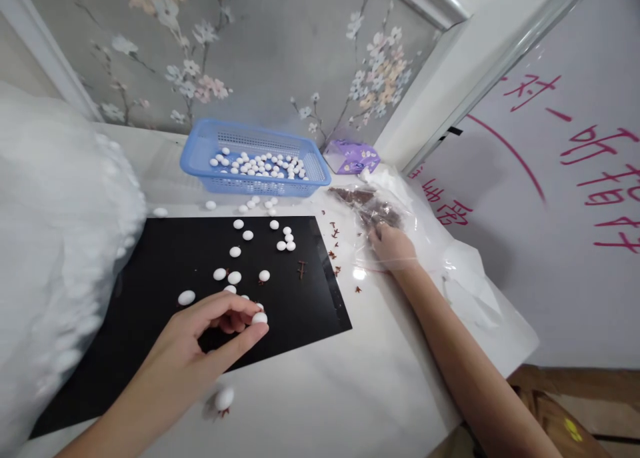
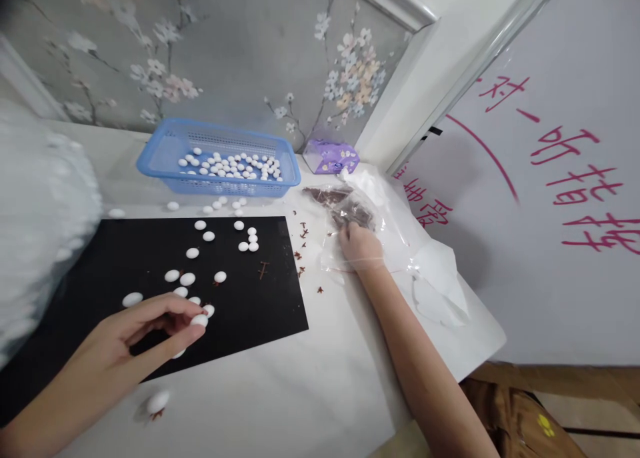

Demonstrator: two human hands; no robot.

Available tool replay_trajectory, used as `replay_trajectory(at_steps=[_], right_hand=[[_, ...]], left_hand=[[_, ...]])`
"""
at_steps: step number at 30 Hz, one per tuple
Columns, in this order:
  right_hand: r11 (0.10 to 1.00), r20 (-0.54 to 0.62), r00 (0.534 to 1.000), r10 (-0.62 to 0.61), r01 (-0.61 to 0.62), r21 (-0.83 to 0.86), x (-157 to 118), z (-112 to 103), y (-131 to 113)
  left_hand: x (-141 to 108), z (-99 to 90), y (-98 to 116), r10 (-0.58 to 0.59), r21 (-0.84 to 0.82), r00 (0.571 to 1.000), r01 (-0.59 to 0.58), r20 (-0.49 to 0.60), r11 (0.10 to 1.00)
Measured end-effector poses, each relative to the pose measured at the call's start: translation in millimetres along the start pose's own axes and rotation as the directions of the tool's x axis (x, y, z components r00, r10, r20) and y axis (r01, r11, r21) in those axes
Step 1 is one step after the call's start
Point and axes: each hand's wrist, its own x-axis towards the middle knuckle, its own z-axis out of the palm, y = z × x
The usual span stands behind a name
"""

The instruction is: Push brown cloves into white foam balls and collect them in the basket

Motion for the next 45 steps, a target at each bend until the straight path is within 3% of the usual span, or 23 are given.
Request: replay_trajectory(at_steps=[6,13,18,22,33,39,45], right_hand=[[0.982,-0.076,0.989,-0.130,0.139,0.125,8.4,1.8,-5.3],[0.973,-0.088,0.979,-0.183,0.193,0.127,55.9,0.8,-40.4],[0.992,-0.046,0.997,-0.056,0.061,0.110,104.0,10.2,-60.1],[0.997,-0.003,1.000,0.018,-0.018,0.075,122.1,17.0,-63.7],[0.999,0.047,0.998,-0.030,0.032,-0.043,115.7,17.9,-67.8],[0.998,0.086,0.996,0.002,0.004,-0.068,113.0,9.7,-71.6],[0.998,0.070,0.997,-0.029,0.033,-0.045,79.3,-9.7,-70.3]], left_hand=[[1.5,1.0,-0.3,0.021,0.012,1.000,-0.021,-0.017,1.000],[1.3,1.1,-2.7,0.072,0.004,0.997,-0.072,-0.010,0.997],[2.2,0.0,-4.4,0.092,-0.003,0.996,-0.092,0.007,0.996],[0.3,-0.2,-2.2,0.091,0.003,0.996,-0.091,0.025,0.996],[0.4,-2.9,1.6,0.120,0.028,0.991,-0.121,0.056,0.992],[1.7,-0.6,-1.0,0.136,0.011,0.991,-0.137,0.015,0.991],[0.7,-0.9,-3.6,0.130,0.003,0.991,-0.130,0.023,0.992]])
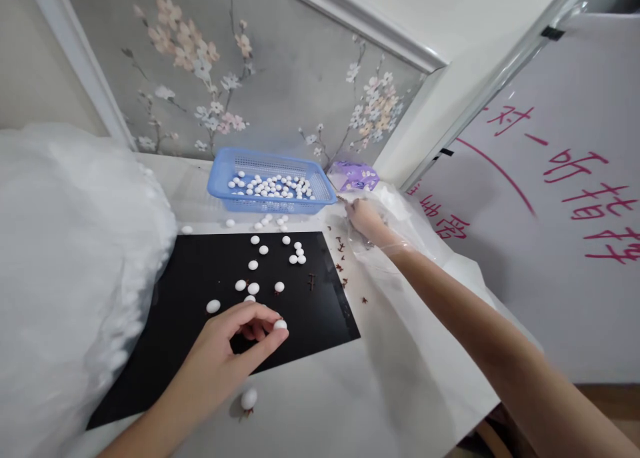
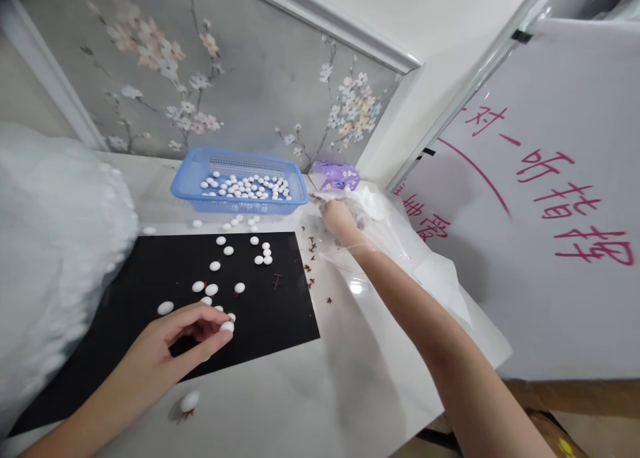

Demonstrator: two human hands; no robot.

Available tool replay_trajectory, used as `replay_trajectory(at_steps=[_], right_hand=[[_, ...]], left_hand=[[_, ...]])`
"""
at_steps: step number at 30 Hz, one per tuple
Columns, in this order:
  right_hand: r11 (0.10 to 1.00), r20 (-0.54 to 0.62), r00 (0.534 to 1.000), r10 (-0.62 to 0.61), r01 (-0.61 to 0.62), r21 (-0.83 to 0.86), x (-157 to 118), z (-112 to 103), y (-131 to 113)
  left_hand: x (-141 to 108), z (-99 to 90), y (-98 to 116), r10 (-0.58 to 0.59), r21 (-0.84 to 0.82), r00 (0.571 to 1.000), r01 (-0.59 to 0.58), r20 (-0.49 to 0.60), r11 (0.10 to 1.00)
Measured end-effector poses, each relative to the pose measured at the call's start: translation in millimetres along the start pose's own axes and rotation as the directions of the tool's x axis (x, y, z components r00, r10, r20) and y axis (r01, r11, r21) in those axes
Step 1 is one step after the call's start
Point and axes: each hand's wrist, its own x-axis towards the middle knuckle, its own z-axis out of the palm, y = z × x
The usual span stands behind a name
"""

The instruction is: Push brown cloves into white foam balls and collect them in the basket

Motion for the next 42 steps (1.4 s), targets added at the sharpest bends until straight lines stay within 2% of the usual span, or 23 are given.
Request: replay_trajectory(at_steps=[4,7,15,17,19,21,22,23,25,28,29,31,34,36,38,40,42], right_hand=[[1.000,0.028,0.999,-0.015,0.014,0.022,-40.4,-5.8,6.7],[0.998,0.044,0.999,0.027,-0.030,0.059,-68.2,-6.2,18.2],[0.926,0.104,0.984,0.147,-0.174,0.334,-126.7,-22.1,61.3],[0.872,0.182,0.968,0.173,-0.237,0.429,-139.3,-27.6,66.1],[0.747,0.306,0.933,0.191,-0.341,0.570,-151.6,-32.6,65.5],[0.592,0.440,0.884,0.159,-0.442,0.674,-164.0,-37.0,58.5],[0.554,0.487,0.865,0.123,-0.467,0.689,-169.9,-38.7,52.3],[0.556,0.520,0.850,0.077,-0.470,0.686,-175.3,-39.9,44.2],[0.633,0.522,0.853,-0.023,-0.392,0.668,-183.5,-39.9,23.1],[0.795,0.327,0.928,-0.179,-0.060,0.604,-187.0,-32.1,-15.8],[0.831,0.266,0.934,-0.238,0.054,0.554,-186.0,-27.4,-28.7],[0.862,0.168,0.914,-0.369,0.269,0.431,-181.9,-16.2,-51.5],[0.838,0.105,0.844,-0.526,0.493,0.233,-175.6,-0.3,-73.1],[0.806,0.088,0.805,-0.587,0.571,0.156,-173.4,5.7,-77.8],[0.791,0.076,0.791,-0.607,0.591,0.159,-172.9,6.4,-76.6],[0.786,0.078,0.795,-0.602,0.573,0.233,-173.6,2.7,-72.1],[0.773,0.102,0.797,-0.596,0.534,0.341,-174.1,-3.5,-66.5]], left_hand=[[0.3,-0.1,0.3,-0.021,0.002,1.000,0.021,0.011,1.000],[0.4,0.4,-0.3,-0.042,0.006,0.999,0.042,0.020,0.999],[1.4,1.2,-0.2,-0.027,-0.034,1.000,0.026,-0.015,0.999],[1.6,1.0,0.6,-0.029,-0.027,1.000,0.029,-0.008,0.999],[1.5,0.8,1.0,-0.041,-0.020,0.999,0.041,0.000,0.999],[1.4,0.8,0.9,-0.046,-0.022,0.999,0.046,0.004,0.999],[1.3,0.9,0.6,-0.042,-0.025,0.999,0.042,0.003,0.999],[1.2,1.2,0.1,-0.037,-0.027,0.999,0.037,0.000,0.999],[0.5,2.1,-1.3,-0.026,-0.009,1.000,0.026,-0.008,1.000],[-1.5,2.8,-5.2,0.048,0.134,0.998,-0.044,-0.026,0.990],[-2.2,2.4,-7.0,0.101,0.216,0.994,-0.091,-0.031,0.972],[-3.2,0.8,-11.1,0.253,0.392,0.967,-0.227,-0.014,0.891],[-3.1,-2.9,-16.1,0.420,0.527,0.906,-0.382,0.052,0.759],[-2.6,-4.4,-17.0,0.446,0.562,0.893,-0.400,0.062,0.724],[-2.2,-4.7,-16.0,0.473,0.605,0.880,-0.405,0.053,0.686],[-2.0,-4.4,-14.1,0.502,0.641,0.865,-0.397,0.021,0.657],[-1.7,-4.3,-12.2,0.493,0.645,0.870,-0.366,-0.020,0.671]])
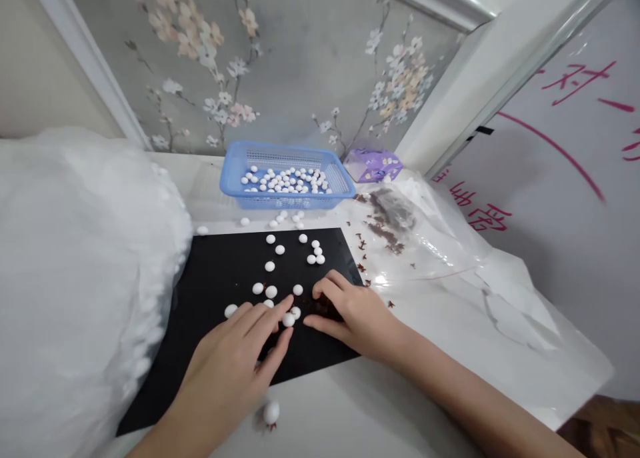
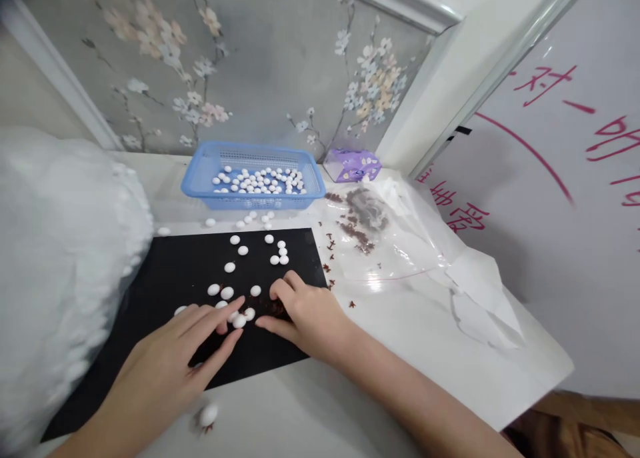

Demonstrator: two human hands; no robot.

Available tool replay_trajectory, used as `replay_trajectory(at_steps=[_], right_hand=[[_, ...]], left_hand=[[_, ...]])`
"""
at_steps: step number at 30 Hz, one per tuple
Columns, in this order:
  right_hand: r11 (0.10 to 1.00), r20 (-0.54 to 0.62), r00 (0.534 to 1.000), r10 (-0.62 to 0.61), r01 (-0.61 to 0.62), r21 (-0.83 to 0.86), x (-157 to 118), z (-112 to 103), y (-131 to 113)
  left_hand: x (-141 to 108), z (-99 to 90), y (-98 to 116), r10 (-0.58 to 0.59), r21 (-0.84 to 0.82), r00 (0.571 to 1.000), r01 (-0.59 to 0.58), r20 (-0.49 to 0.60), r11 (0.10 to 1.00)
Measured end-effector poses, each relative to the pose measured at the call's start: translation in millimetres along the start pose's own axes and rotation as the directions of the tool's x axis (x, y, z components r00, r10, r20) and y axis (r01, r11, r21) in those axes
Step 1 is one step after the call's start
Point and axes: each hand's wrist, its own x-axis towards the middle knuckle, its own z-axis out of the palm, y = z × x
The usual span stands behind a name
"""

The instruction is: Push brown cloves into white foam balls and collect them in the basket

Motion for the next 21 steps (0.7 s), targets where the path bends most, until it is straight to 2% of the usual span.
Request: replay_trajectory(at_steps=[3,7,11,16,21], right_hand=[[0.987,0.039,0.999,-0.014,0.008,0.162,-5.1,-10.1,3.5],[0.959,0.009,0.998,-0.060,0.055,0.278,-8.2,-15.9,10.1],[0.944,-0.053,0.995,-0.087,0.099,0.316,-8.1,-13.5,14.8],[0.928,-0.213,0.967,-0.143,0.205,0.311,-5.8,-6.1,18.9],[0.910,-0.267,0.950,-0.159,0.246,0.335,-6.6,-3.5,19.1]], left_hand=[[1.3,-1.2,0.4,-0.074,-0.027,0.997,0.074,-0.003,0.997],[1.4,-1.7,-0.3,-0.120,-0.046,0.993,0.120,0.001,0.992],[0.8,-1.3,-0.3,-0.119,-0.063,0.993,0.119,0.013,0.991],[-0.1,-0.9,-0.3,-0.133,-0.058,0.991,0.134,0.013,0.989],[-0.7,-1.4,0.2,-0.146,-0.059,0.989,0.147,0.014,0.987]])
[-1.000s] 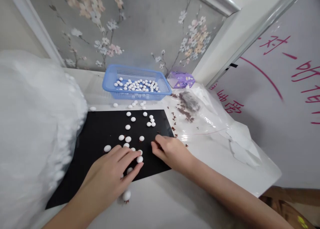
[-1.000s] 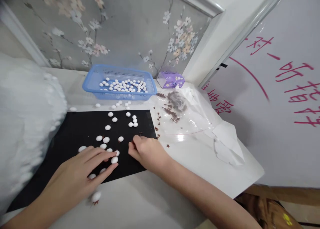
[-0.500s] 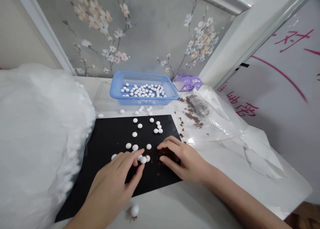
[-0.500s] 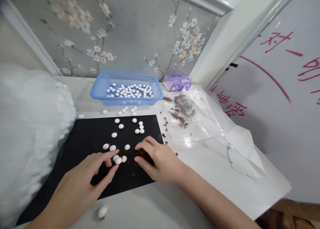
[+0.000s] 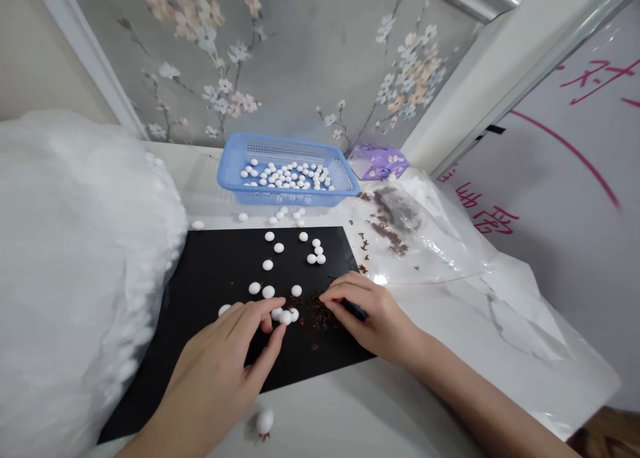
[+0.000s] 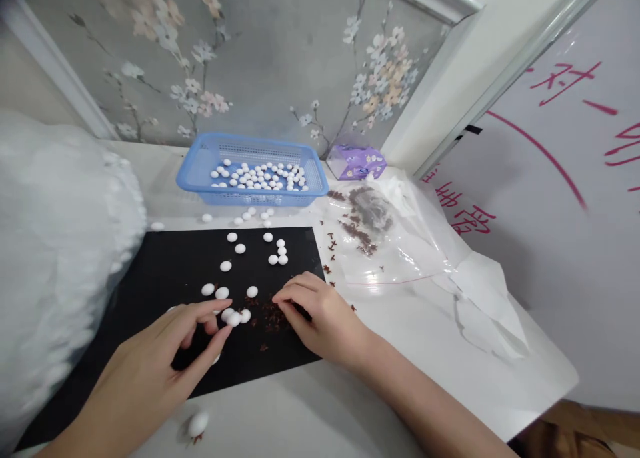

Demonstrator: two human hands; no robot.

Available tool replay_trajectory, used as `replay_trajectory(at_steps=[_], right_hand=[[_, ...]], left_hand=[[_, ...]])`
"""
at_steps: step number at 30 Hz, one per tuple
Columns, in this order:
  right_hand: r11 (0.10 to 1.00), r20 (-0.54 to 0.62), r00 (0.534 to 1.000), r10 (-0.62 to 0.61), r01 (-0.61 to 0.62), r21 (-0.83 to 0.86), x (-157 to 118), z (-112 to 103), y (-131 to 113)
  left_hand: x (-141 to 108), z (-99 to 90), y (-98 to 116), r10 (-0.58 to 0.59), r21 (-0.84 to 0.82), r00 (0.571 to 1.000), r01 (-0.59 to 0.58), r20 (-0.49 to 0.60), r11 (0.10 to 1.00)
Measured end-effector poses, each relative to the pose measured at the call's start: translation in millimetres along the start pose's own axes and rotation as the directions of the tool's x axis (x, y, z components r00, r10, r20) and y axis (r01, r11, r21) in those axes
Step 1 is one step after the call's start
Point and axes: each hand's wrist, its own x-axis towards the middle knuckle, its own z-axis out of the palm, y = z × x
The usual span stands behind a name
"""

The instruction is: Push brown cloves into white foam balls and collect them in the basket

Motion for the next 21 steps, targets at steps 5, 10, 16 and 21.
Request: replay_trajectory(at_steps=[5,10,16,21], right_hand=[[1.000,-0.064,0.998,-0.003,0.004,0.016,-1.2,0.3,0.0],[0.999,-0.163,0.986,0.025,-0.031,-0.037,0.3,0.8,7.5],[0.992,-0.244,0.970,0.016,-0.045,-0.115,5.2,0.4,20.9],[0.987,-0.221,0.975,0.019,-0.054,-0.153,17.7,2.6,29.0]], left_hand=[[-0.1,0.5,-0.8,-0.015,-0.007,1.000,0.015,0.020,1.000],[-0.4,1.1,-1.3,-0.021,-0.013,1.000,0.022,0.021,1.000],[0.0,0.5,0.5,-0.035,-0.025,0.999,0.035,0.019,0.999],[-0.1,-1.4,1.8,-0.073,-0.052,0.997,0.074,0.023,0.996]])
